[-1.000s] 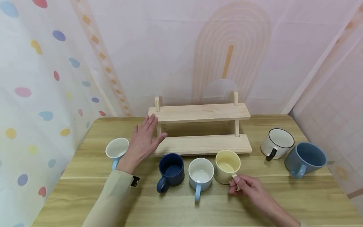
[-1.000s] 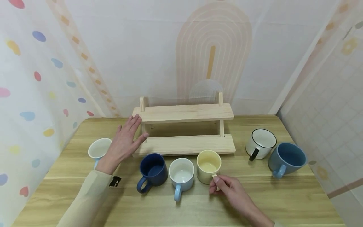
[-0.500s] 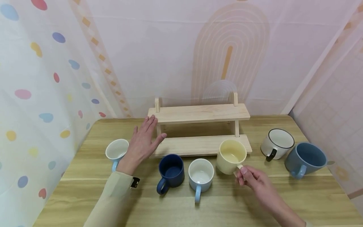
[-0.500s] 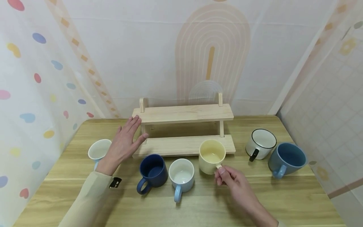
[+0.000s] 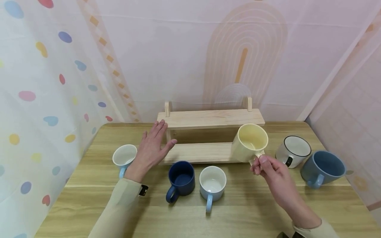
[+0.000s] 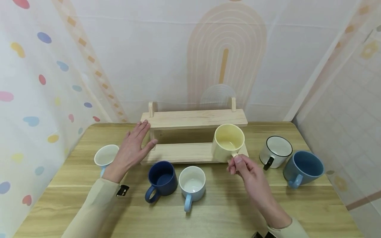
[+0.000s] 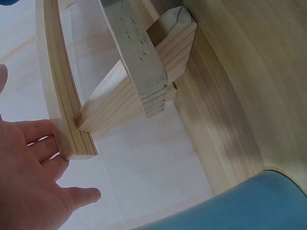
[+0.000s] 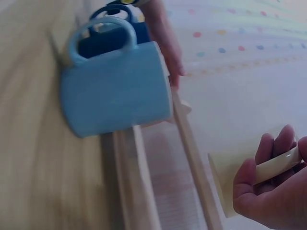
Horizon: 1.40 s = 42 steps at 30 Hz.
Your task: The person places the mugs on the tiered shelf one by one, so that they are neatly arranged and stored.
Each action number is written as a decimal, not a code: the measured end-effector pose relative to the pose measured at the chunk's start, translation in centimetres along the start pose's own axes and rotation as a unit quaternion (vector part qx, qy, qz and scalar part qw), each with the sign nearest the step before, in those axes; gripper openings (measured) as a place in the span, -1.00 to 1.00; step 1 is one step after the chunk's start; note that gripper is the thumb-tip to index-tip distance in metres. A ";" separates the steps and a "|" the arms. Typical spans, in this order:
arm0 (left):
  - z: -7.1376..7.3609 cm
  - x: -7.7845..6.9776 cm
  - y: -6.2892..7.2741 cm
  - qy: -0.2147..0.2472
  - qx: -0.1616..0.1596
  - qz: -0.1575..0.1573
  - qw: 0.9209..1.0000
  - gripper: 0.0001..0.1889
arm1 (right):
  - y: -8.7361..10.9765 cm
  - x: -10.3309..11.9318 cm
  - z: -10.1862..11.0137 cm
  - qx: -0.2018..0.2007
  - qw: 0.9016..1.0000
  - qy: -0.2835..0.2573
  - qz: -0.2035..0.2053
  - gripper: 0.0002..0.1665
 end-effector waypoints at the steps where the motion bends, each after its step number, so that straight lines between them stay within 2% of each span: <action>1: 0.0 -0.1 0.0 0.001 -0.001 0.000 1.000 -0.11 | -0.2 0.3 0.0 -0.002 1.000 -0.005 0.003 -0.53; 6: -0.2 -0.3 -0.1 0.006 -0.002 -0.001 1.000 -0.10 | -1.1 1.4 -0.1 -0.009 0.999 -0.027 0.018 -0.52; 11: -0.3 -0.5 -0.2 0.008 0.000 0.001 1.000 -0.08 | -2.2 2.2 -0.1 -0.023 0.998 -0.049 0.014 -0.54; 23: -0.4 -0.7 -0.1 -0.006 -0.007 -0.001 1.000 -0.15 | -5.6 3.8 0.1 -0.047 0.997 -0.047 0.032 -0.57; 30: -0.4 -0.6 -0.2 -0.008 -0.008 -0.001 1.000 -0.14 | -7.3 4.2 -0.1 -0.057 0.996 -0.064 0.019 -0.58; 34: -0.5 -0.6 -0.2 -0.010 -0.007 -0.002 1.000 -0.14 | -8.0 4.4 -0.2 -0.057 0.996 -0.066 0.009 -0.53; 42: -0.5 -0.7 -0.1 -0.012 -0.016 -0.008 1.000 -0.24 | -9.3 4.5 -0.3 -0.072 0.995 -0.066 -0.001 -0.47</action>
Point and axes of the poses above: each hand's wrist, its own y-axis away from the middle knuckle, its own z-axis out of the back of the hand, x = y × z, the point moved 4 cm from there along -y, towards the middle knuckle, and after that the axes turned 13 degrees about -z, right-handed, at the moved point
